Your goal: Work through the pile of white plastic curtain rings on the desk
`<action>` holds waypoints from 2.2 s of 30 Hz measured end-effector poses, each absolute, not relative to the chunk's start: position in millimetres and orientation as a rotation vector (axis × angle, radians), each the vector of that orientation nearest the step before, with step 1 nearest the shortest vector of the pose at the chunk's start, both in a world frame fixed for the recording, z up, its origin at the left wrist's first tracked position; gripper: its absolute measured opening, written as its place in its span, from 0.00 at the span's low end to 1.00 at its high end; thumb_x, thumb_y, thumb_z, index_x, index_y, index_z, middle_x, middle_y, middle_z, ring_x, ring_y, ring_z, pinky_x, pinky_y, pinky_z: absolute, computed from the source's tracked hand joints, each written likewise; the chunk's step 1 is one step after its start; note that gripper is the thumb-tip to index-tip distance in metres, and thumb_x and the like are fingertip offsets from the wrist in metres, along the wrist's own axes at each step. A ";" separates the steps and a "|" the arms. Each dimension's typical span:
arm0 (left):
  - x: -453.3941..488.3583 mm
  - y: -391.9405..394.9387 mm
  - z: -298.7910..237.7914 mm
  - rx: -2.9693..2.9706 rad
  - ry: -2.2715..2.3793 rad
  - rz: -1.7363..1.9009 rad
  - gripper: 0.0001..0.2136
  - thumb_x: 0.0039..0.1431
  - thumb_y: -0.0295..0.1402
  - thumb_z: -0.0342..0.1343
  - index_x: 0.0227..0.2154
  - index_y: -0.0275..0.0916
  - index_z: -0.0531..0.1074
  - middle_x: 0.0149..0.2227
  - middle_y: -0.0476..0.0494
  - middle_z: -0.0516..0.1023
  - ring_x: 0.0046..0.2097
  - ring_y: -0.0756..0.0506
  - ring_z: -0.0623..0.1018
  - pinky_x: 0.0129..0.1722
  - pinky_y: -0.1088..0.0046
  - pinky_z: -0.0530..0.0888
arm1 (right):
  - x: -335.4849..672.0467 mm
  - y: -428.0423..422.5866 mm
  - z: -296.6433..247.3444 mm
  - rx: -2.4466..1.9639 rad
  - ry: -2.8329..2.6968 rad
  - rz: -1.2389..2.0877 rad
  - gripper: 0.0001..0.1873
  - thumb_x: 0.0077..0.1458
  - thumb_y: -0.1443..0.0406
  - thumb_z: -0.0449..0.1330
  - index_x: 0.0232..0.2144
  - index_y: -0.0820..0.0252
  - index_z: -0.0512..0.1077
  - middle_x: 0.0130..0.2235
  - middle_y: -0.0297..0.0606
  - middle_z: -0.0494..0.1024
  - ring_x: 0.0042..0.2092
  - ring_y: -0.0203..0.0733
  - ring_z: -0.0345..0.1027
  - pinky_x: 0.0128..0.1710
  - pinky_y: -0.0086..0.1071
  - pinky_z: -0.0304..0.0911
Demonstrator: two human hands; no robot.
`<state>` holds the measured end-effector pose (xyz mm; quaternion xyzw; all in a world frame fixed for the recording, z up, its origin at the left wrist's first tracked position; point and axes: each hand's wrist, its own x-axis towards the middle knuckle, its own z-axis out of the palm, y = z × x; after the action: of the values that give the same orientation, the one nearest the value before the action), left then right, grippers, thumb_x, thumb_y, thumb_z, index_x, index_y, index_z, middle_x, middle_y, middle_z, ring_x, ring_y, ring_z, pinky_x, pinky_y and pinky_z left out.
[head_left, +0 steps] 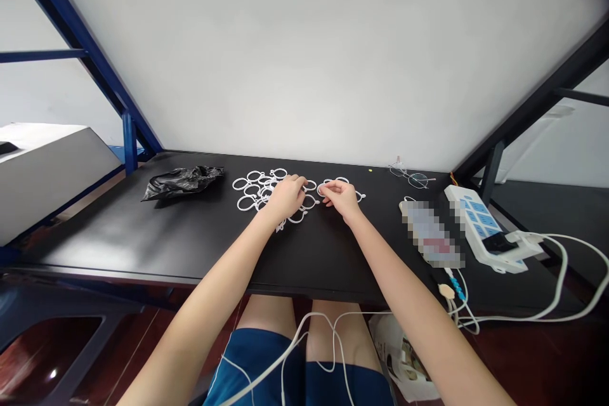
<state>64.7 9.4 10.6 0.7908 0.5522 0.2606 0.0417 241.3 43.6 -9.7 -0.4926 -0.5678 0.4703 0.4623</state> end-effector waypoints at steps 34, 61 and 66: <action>58.3 13.0 5.7 2.376 1.692 0.739 0.18 0.50 0.18 0.45 0.42 0.38 0.72 0.37 0.41 0.74 0.36 0.45 0.75 0.38 0.69 0.72 | 245.3 41.5 -15.8 -1.192 -1.783 0.864 0.07 0.50 0.62 0.60 0.24 0.57 0.74 0.22 0.36 0.76 0.23 0.40 0.71 0.17 0.28 0.61; 78.6 10.6 5.1 2.107 1.384 1.335 0.13 0.58 0.23 0.46 0.43 0.39 0.69 0.44 0.42 0.72 0.42 0.49 0.75 0.43 0.72 0.74 | 245.3 47.5 -14.7 -1.202 -1.640 1.086 0.09 0.48 0.60 0.64 0.26 0.60 0.73 0.24 0.35 0.78 0.18 0.33 0.64 0.20 0.29 0.61; 75.9 15.2 15.2 1.487 1.246 1.468 0.11 0.57 0.26 0.52 0.43 0.37 0.67 0.43 0.40 0.76 0.43 0.47 0.76 0.40 0.71 0.75 | 245.0 48.7 -16.0 -1.206 -1.639 1.077 0.09 0.48 0.59 0.63 0.27 0.60 0.74 0.25 0.36 0.79 0.18 0.32 0.64 0.21 0.29 0.63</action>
<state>75.9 15.2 15.2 0.5733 0.4805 0.5658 0.3470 245.0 48.7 -16.0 -0.4784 -0.6502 0.4272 0.4072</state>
